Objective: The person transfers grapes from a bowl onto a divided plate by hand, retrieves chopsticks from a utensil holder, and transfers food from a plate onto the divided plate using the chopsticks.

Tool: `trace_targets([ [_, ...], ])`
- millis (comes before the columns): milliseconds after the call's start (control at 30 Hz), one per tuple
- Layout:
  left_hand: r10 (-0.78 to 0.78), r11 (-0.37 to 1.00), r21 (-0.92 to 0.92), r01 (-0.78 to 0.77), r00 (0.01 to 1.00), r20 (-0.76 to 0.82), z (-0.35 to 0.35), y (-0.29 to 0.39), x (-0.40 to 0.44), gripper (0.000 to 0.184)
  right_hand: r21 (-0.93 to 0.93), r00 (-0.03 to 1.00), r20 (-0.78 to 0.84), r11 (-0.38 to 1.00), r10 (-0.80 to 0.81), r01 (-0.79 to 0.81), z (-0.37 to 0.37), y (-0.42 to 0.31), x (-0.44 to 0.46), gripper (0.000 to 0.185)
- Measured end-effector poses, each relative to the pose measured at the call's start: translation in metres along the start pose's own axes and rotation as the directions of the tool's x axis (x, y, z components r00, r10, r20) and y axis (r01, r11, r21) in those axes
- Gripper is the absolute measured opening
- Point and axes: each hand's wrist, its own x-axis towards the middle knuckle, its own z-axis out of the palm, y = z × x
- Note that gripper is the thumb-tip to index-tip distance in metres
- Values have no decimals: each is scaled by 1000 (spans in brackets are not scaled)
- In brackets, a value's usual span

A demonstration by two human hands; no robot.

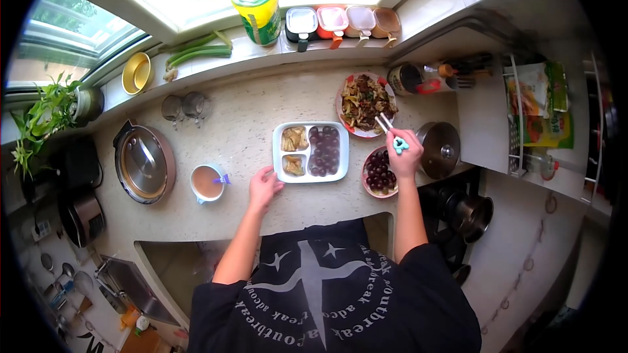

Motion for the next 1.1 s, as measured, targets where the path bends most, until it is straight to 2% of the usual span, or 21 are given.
trace_targets([
  [67,4,1000,-1,-4,1000,9,-2,-2,0,34,-4,996,48,998,71,-71,2,9,-4,10],
  [167,9,1000,-11,-8,1000,7,1,2,-2,33,28,994,31,994,107,-108,4,5,-6,10],
  [267,6,1000,-9,-6,1000,4,3,6,-5,33,84,987,80,986,139,-146,8,4,-9,10],
  [400,5,1000,-10,-5,1000,0,2,6,-5,33,154,978,206,986,36,-69,21,-2,-6,12],
  [600,16,1000,-2,-16,1000,2,2,4,-4,33,162,914,393,986,-103,41,46,-6,10,10],
  [733,5,1000,-11,-5,1000,-3,1,2,-3,33,13,922,366,991,-130,135,48,4,19,9],
  [833,7,1000,-16,-7,1000,2,1,3,-2,33,-22,945,325,998,-45,56,33,15,20,9],
  [967,1,1000,-17,-1,1000,2,1,2,-2,33,19,957,291,1000,18,-24,13,20,22,10],
  [1100,-7,1000,-9,7,1000,-9,1,2,-2,33,57,962,274,998,19,-36,9,12,24,10],
])
